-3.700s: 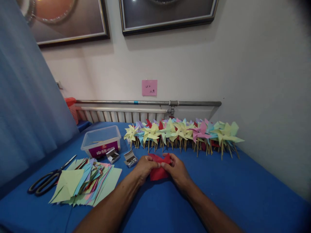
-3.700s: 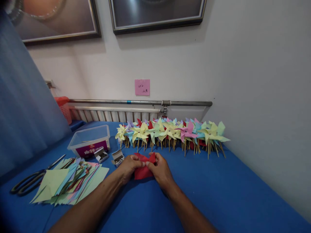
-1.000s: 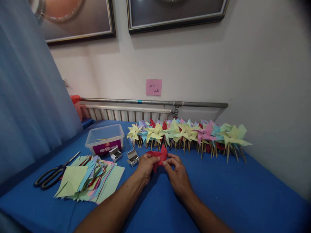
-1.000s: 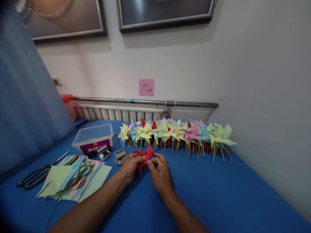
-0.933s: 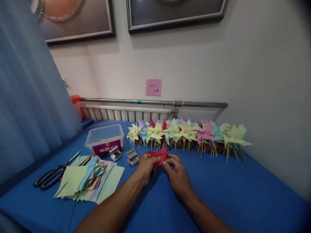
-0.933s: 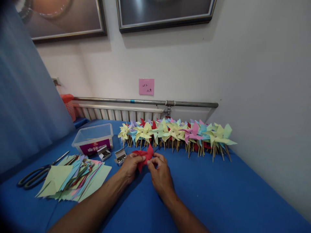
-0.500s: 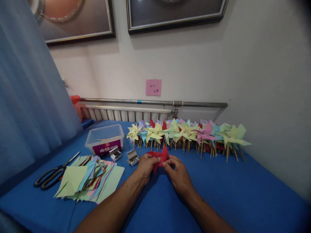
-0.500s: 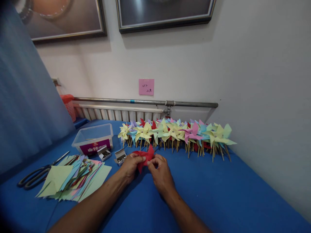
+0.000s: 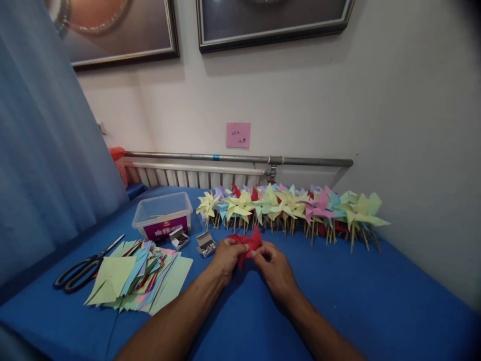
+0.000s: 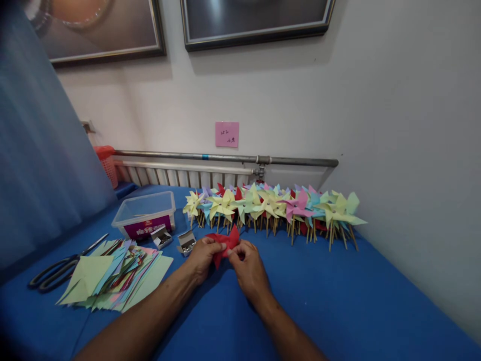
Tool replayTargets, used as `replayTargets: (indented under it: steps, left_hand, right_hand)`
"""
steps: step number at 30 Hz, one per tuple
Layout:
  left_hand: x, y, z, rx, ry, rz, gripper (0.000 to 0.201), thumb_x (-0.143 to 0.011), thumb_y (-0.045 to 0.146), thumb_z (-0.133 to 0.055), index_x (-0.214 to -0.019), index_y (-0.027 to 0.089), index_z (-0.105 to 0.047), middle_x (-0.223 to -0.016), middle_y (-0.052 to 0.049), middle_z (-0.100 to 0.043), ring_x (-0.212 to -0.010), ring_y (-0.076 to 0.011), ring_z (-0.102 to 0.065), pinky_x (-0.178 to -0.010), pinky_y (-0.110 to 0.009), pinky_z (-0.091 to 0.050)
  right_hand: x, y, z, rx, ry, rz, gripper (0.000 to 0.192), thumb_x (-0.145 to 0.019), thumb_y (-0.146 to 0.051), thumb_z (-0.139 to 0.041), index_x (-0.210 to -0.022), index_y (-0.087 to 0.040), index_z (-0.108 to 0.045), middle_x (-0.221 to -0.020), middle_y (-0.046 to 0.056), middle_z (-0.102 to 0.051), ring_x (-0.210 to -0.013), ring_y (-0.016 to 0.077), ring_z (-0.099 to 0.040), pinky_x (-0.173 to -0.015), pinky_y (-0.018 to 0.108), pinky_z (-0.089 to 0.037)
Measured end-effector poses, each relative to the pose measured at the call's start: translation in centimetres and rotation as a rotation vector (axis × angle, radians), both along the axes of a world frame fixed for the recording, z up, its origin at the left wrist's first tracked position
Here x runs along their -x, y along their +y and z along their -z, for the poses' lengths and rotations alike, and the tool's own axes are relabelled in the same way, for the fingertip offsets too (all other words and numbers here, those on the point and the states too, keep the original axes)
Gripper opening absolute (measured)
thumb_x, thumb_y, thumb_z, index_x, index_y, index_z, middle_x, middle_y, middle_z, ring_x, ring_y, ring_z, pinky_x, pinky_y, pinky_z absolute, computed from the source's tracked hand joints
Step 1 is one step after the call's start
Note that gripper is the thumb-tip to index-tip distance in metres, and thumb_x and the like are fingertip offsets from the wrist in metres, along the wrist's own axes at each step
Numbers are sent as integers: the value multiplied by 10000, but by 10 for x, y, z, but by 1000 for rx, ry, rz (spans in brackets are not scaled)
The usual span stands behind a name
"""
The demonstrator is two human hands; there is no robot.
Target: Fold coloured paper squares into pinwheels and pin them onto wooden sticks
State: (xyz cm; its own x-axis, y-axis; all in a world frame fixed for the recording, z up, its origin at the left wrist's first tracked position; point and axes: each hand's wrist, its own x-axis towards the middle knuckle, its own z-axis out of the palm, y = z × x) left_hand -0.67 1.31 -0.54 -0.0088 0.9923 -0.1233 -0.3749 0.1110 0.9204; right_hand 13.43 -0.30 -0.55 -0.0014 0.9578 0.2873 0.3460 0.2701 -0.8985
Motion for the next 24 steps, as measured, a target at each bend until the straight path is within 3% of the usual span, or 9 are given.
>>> replayTargets:
  steps: [4,6,9,13,24]
  left_hand:
    - [2,-1,-1,-7,-4,12,209,-495,238,-817,-575,136,-653,-525,-9,-602,-473,-89,-475,-500,-232,-335]
    - [2,-1,-2,-20,-3,45,240,-494,248,-834,-545,142,-625,-509,-5,-587,-465,-86,-464,-502,-237,-332]
    - [1,-2,-1,-41,15,104,232,-527,266,-838,-587,126,-662,-535,-25,-617,-477,-92,-472,-514,-243,-334]
    - [0,-1,3,-45,89,102,262,-530,292,-856,-623,110,-693,-577,-52,-653,-497,-105,-501,-526,-248,-350]
    - [4,-4,-2,-10,163,184,327,-491,337,-899,-622,113,-700,-584,-45,-651,-506,-101,-497,-515,-240,-347]
  right_hand:
    - [0,3,-4,97,249,71,302,-683,-479,-733,-833,-228,-655,-857,46,-706,-849,246,-642,-836,377,-484]
    - [0,3,-5,177,423,12,418,-648,-493,-778,-945,-222,-665,-896,46,-727,-866,241,-666,-818,359,-508]
    - [-1,2,-5,322,538,-115,423,-686,-523,-777,-963,-216,-691,-907,40,-747,-816,217,-683,-725,324,-523]
    - [-2,-1,-3,390,514,-156,383,-679,-460,-793,-949,-193,-747,-878,41,-765,-775,194,-681,-674,288,-506]
    - [-9,7,4,293,382,-147,291,-671,-409,-766,-824,-162,-757,-771,55,-763,-699,208,-655,-665,309,-493]
